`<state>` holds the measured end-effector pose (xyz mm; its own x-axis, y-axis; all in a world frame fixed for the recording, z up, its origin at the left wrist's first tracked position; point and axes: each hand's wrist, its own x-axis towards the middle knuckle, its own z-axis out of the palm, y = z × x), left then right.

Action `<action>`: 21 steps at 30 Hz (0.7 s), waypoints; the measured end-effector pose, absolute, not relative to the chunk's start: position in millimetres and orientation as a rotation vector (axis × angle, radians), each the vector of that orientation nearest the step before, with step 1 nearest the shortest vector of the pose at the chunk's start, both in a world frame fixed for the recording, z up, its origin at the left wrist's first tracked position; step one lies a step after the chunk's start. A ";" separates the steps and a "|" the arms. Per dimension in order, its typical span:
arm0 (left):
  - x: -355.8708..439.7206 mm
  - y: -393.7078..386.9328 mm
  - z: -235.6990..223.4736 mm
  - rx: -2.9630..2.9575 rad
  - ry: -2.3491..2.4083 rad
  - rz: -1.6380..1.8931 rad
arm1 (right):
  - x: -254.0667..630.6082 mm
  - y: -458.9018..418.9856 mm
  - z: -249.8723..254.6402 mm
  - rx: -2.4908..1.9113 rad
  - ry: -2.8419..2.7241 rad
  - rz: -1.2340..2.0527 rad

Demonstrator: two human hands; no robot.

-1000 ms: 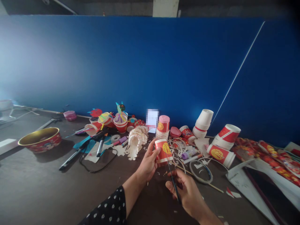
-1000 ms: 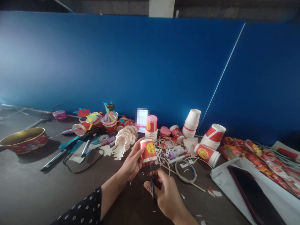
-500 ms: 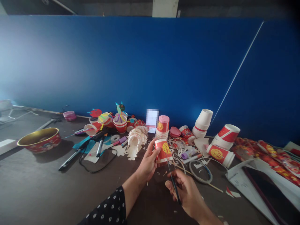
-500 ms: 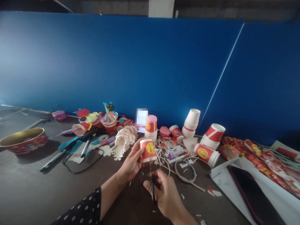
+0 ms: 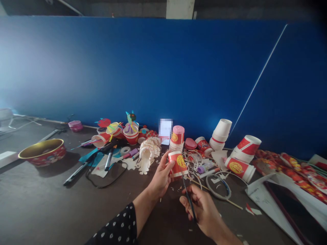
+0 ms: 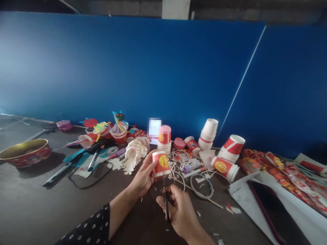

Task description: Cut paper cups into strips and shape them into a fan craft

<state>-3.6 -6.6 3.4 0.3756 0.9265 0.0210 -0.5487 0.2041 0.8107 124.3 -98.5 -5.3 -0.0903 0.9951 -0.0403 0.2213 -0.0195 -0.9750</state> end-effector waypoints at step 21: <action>-3.2 -6.1 5.6 0.858 0.546 1.113 | 120.9 -98.4 -8.2 -1.335 -1.356 1.216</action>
